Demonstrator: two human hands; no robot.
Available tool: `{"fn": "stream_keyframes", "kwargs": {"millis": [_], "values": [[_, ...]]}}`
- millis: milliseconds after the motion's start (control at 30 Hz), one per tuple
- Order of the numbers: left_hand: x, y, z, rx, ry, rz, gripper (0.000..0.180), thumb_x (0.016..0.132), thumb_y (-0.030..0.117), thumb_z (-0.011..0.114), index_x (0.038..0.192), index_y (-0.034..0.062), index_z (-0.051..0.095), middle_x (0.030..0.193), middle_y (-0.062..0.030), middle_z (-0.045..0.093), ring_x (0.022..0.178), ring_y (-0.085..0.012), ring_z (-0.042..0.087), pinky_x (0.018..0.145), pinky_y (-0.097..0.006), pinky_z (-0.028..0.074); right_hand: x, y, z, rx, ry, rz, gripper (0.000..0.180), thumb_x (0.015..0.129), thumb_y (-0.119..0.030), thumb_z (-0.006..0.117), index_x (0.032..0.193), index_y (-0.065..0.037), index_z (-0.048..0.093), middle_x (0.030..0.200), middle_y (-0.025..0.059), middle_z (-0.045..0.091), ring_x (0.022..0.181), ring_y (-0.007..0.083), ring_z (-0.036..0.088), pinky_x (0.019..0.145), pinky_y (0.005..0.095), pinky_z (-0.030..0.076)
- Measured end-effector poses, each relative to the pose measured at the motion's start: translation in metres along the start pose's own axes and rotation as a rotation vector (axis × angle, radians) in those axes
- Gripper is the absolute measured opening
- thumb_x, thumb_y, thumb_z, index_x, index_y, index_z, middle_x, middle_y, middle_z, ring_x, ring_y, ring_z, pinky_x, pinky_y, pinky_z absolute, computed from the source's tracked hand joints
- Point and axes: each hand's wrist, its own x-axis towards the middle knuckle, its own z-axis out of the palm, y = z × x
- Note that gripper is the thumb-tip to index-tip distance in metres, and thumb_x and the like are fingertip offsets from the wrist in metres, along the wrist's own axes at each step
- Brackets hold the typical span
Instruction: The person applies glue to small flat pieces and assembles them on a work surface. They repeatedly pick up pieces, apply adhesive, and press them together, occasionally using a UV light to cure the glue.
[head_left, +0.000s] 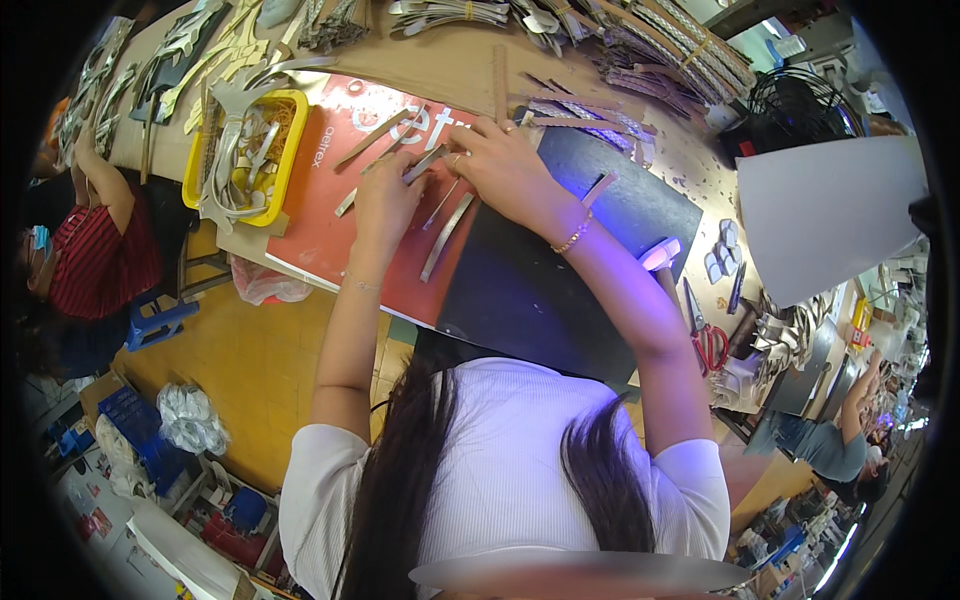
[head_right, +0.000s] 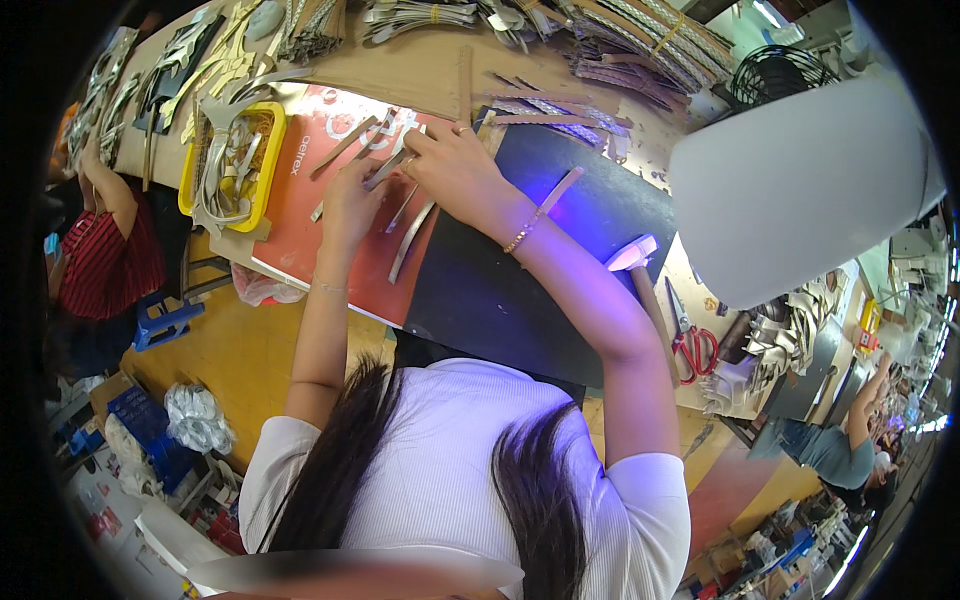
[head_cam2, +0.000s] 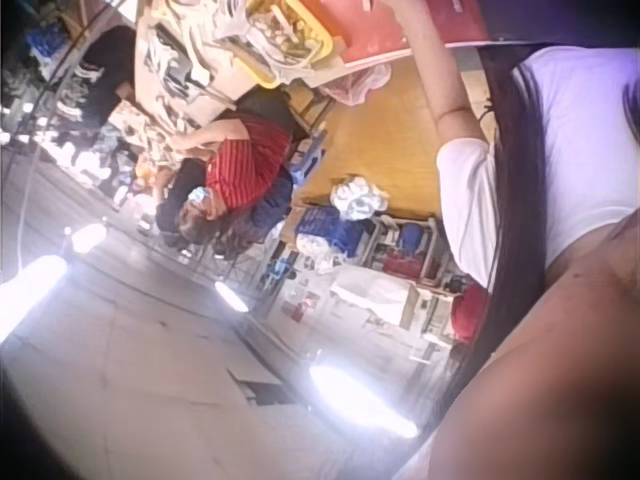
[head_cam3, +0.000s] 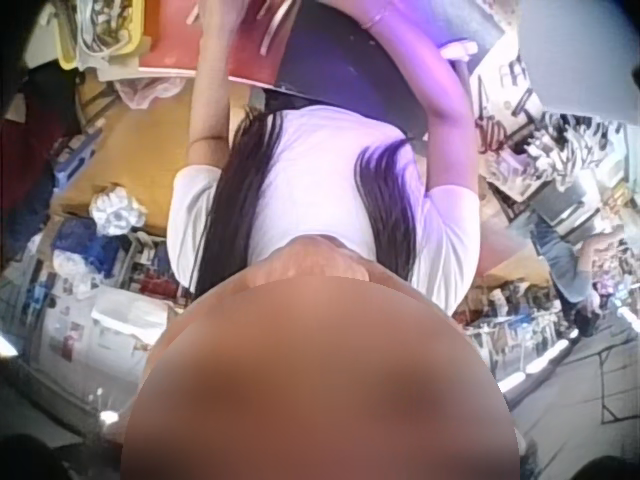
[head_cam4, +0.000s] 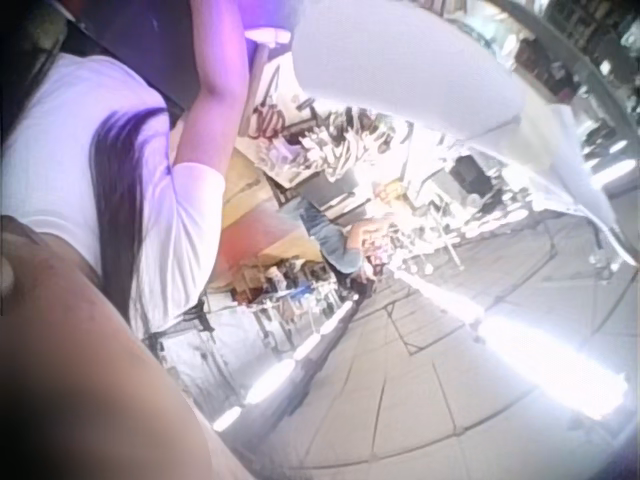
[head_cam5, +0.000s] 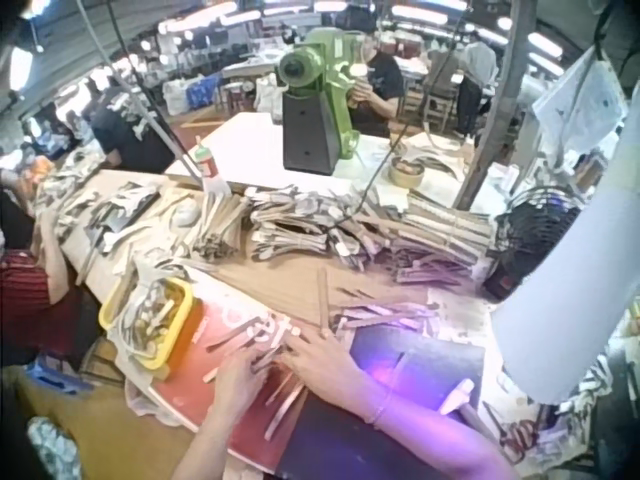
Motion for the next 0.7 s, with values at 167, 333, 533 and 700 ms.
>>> {"fn": "stream_keyframes", "kwargs": {"millis": [167, 333, 533, 700], "values": [[0.001, 0.010, -0.004, 0.076, -0.077, -0.040, 0.021, 0.080, 0.015, 0.074, 0.097, 0.0032, 0.069, 0.080, -0.0161, 0.065, 0.082, -0.0332, 0.063, 0.069, -0.041, 0.049, -0.032, 0.009, -0.055, 0.177, 0.049, 0.126, 0.009, 0.084, -0.015, 0.068, 0.092, -0.012, 0.066, 0.095, 0.0000, 0.063, 0.104, 0.0206, 0.056, 0.089, 0.0404, 0.041], [-0.023, 0.057, -0.002, -0.227, -0.226, -0.124, 0.025, 0.080, 0.024, 0.075, 0.094, 0.0049, 0.067, 0.078, -0.0126, 0.063, 0.081, -0.0311, 0.063, 0.070, -0.039, 0.050, -0.104, 0.010, -0.115, 0.551, -0.272, 0.354, 0.012, 0.082, -0.017, 0.070, 0.092, -0.012, 0.067, 0.090, 0.0015, 0.063, 0.101, 0.0213, 0.056, 0.091, 0.0405, 0.038], [-0.060, 0.120, 0.055, 0.041, -0.318, 0.375, 0.032, 0.080, 0.032, 0.076, 0.096, 0.0052, 0.068, 0.079, -0.0080, 0.061, 0.078, -0.0267, 0.064, 0.067, -0.039, 0.050, -0.173, -0.021, -0.107, 0.398, -0.483, 0.436, 0.008, 0.083, -0.017, 0.068, 0.091, -0.015, 0.069, 0.086, 0.0002, 0.062, 0.095, 0.0203, 0.056, 0.087, 0.0412, 0.037], [-0.041, 0.119, 0.061, -0.031, -0.459, 0.160, 0.024, 0.083, 0.027, 0.073, 0.090, 0.0041, 0.069, 0.070, -0.0094, 0.063, 0.063, -0.0251, 0.060, 0.060, -0.036, 0.047, -0.200, -0.036, -0.087, 0.366, -0.405, 0.547, 0.007, 0.084, -0.017, 0.067, 0.090, -0.014, 0.068, 0.085, 0.0009, 0.060, 0.093, 0.0214, 0.054, 0.085, 0.0418, 0.036]]}}
